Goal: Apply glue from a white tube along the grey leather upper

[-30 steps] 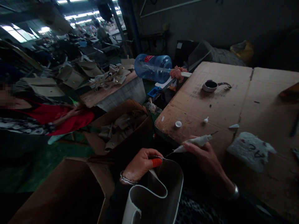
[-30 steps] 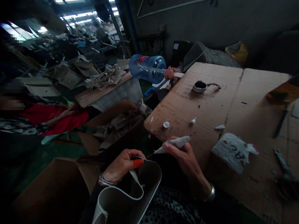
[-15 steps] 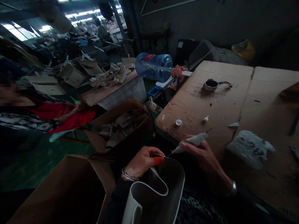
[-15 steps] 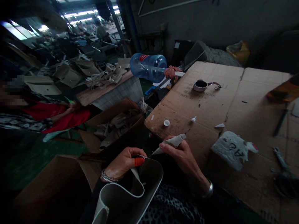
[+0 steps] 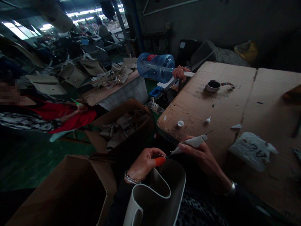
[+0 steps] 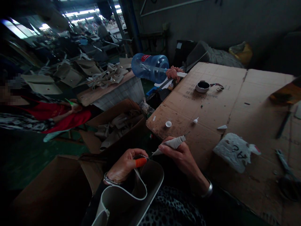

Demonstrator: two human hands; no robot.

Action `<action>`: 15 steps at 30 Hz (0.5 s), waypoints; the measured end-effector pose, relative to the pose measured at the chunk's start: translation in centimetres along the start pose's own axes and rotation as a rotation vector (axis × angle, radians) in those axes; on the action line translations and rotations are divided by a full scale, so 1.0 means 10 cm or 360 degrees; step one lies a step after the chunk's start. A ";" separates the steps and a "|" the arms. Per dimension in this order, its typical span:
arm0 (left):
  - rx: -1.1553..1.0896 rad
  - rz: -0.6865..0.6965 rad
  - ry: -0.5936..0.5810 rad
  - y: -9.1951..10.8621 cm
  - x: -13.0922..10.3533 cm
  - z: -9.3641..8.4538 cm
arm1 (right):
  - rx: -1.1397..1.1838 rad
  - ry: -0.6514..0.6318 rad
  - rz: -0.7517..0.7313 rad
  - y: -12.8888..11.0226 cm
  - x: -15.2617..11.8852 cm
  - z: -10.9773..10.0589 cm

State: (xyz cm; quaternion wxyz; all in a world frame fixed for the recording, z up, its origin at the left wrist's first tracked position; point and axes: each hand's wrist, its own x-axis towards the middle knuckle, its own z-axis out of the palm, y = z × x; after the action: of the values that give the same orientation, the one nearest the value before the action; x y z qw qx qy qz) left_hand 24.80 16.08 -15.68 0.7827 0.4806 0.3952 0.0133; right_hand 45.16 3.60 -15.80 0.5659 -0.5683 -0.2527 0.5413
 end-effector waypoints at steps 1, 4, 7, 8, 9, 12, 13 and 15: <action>-0.0022 0.0009 0.0013 -0.01 -0.01 0.00 | -0.0014 -0.0001 -0.0025 0.01 -0.01 0.00; -0.0053 0.0011 0.0056 -0.01 -0.04 -0.02 | -0.0214 -0.0074 -0.0224 0.02 -0.03 -0.05; -0.0021 0.0009 0.0035 0.02 -0.09 -0.02 | -0.0477 -0.0300 -0.0606 0.02 -0.06 -0.14; 0.0008 0.0009 0.0009 0.03 -0.11 -0.01 | -0.0524 -0.0357 -0.0700 0.01 -0.07 -0.17; 0.0051 0.0012 -0.0017 0.05 -0.12 0.00 | -0.0548 -0.0389 -0.0753 0.00 -0.08 -0.20; 0.0154 0.0038 -0.0064 0.09 -0.17 0.04 | -0.0543 -0.0339 -0.0680 -0.04 -0.12 -0.28; 0.0158 0.0042 -0.0070 0.09 -0.19 0.05 | -0.0521 -0.0271 -0.0645 -0.05 -0.13 -0.29; 0.0118 0.0070 -0.0040 0.06 -0.20 0.04 | -0.0510 -0.0087 -0.0595 -0.05 -0.13 -0.31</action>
State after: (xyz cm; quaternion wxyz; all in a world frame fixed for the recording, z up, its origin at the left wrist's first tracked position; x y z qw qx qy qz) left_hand 23.90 15.27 -13.88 0.7689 0.5179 0.3749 0.0098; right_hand 47.74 1.39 -15.57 0.5518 -0.5791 -0.4513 0.3955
